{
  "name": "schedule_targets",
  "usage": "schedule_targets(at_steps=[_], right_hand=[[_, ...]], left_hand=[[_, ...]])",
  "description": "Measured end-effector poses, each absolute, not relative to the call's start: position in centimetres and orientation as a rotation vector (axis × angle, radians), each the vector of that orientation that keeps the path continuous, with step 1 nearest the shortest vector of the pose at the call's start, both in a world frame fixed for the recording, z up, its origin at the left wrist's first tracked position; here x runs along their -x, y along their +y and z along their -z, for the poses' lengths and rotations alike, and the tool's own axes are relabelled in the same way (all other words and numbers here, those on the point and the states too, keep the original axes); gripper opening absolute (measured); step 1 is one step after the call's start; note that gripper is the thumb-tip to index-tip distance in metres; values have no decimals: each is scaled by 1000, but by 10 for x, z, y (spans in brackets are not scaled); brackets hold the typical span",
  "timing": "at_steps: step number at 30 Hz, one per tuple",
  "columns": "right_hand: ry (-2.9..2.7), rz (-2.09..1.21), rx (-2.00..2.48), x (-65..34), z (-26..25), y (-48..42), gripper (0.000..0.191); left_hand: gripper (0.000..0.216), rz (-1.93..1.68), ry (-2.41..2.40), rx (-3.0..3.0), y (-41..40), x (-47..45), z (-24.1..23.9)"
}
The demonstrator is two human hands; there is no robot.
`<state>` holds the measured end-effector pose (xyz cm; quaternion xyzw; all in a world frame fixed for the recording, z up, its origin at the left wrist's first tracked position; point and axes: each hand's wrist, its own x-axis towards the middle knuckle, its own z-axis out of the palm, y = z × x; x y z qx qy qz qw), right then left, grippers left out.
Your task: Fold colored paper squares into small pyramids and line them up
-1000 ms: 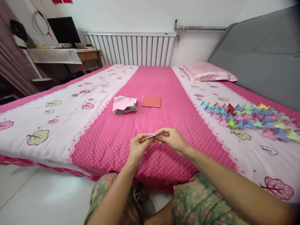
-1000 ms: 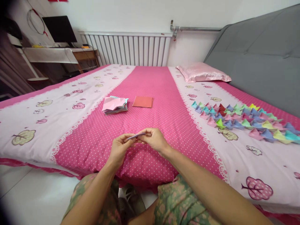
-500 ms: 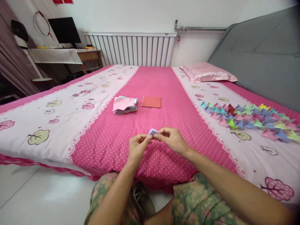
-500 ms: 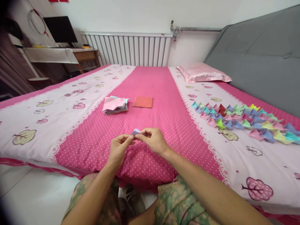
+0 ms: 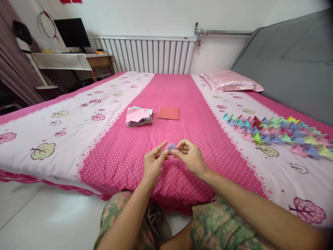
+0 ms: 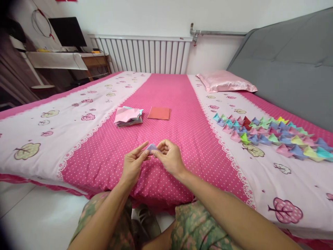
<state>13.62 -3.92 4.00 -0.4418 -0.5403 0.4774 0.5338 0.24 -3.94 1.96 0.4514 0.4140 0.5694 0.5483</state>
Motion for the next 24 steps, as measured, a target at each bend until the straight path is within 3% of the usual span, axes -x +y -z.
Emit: schedule_targets(at_steps=[5, 15, 24], right_hand=[[-1294, -1174, 1090, -137, -41, -38, 32], [-1367, -1174, 1105, -137, -37, -36, 25], [-1325, -1308, 1122, -142, -34, -32, 25]], left_hand=[[30, -1365, 1058, -1213, -40, -1, -21], [22, -1291, 1071, -1145, -38, 1, -22], [31, -1076, 1049, -1288, -38, 2, -19]])
